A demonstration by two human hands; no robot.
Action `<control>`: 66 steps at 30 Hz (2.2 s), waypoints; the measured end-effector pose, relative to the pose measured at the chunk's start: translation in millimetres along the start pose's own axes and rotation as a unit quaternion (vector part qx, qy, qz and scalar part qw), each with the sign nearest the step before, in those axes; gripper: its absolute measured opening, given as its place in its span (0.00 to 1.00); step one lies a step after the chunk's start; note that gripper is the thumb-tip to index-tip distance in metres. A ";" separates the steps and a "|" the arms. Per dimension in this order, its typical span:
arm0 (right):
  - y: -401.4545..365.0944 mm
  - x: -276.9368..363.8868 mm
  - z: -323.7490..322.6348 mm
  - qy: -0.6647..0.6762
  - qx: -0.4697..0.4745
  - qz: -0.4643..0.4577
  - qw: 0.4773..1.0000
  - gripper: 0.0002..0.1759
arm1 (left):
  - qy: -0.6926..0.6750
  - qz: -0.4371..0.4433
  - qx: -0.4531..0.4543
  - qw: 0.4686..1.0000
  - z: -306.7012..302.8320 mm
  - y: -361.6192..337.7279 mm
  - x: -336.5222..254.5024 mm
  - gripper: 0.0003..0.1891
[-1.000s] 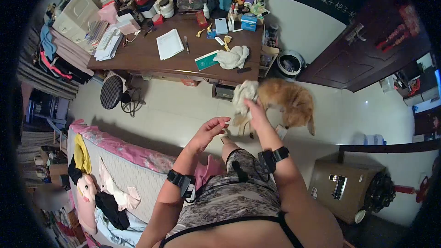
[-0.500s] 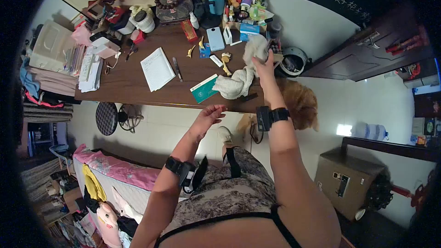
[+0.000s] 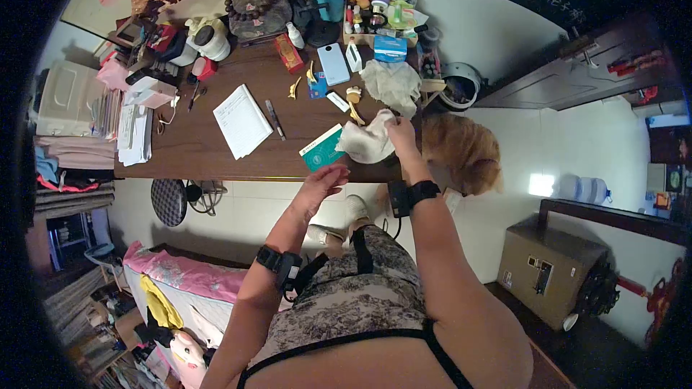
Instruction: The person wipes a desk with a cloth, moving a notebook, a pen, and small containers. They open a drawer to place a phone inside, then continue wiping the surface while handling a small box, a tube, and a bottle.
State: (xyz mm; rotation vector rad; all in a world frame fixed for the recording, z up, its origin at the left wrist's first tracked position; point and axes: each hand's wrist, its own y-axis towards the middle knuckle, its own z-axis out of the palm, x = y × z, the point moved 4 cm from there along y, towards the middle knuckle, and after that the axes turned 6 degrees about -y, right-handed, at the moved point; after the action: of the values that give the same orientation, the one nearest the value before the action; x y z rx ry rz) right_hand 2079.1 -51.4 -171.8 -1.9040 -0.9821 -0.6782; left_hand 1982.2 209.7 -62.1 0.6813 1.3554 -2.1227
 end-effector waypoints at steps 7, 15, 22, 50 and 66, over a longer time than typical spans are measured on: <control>-89.2 81.6 -28.2 0.502 0.193 -0.012 0.843 0.21 | -0.020 0.003 0.012 1.000 -12.2 -12.2 -10.4 0.18; -197.1 149.3 -7.5 0.179 0.383 -0.128 0.897 0.24 | -0.032 0.185 0.014 0.982 -34.9 -50.6 -39.6 0.44; -234.5 207.0 75.6 0.108 0.454 -0.288 0.836 0.31 | 0.078 0.145 0.120 0.979 -65.6 -125.9 -43.9 0.26; -294.4 274.9 320.3 -0.172 0.316 -0.412 0.838 0.18 | 0.108 0.213 -0.185 0.953 -361.8 -278.7 -27.2 0.18; -175.7 321.0 578.8 -0.517 0.174 -0.442 0.712 0.38 | -0.029 0.222 -0.344 0.912 -582.6 -134.5 -91.7 0.20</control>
State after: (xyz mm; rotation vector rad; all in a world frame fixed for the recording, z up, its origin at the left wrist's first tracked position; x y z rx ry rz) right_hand 2149.2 628.3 -127.1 -1.2748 -2.6032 0.2281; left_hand 2036.8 808.3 -129.6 0.5467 1.5938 -1.1815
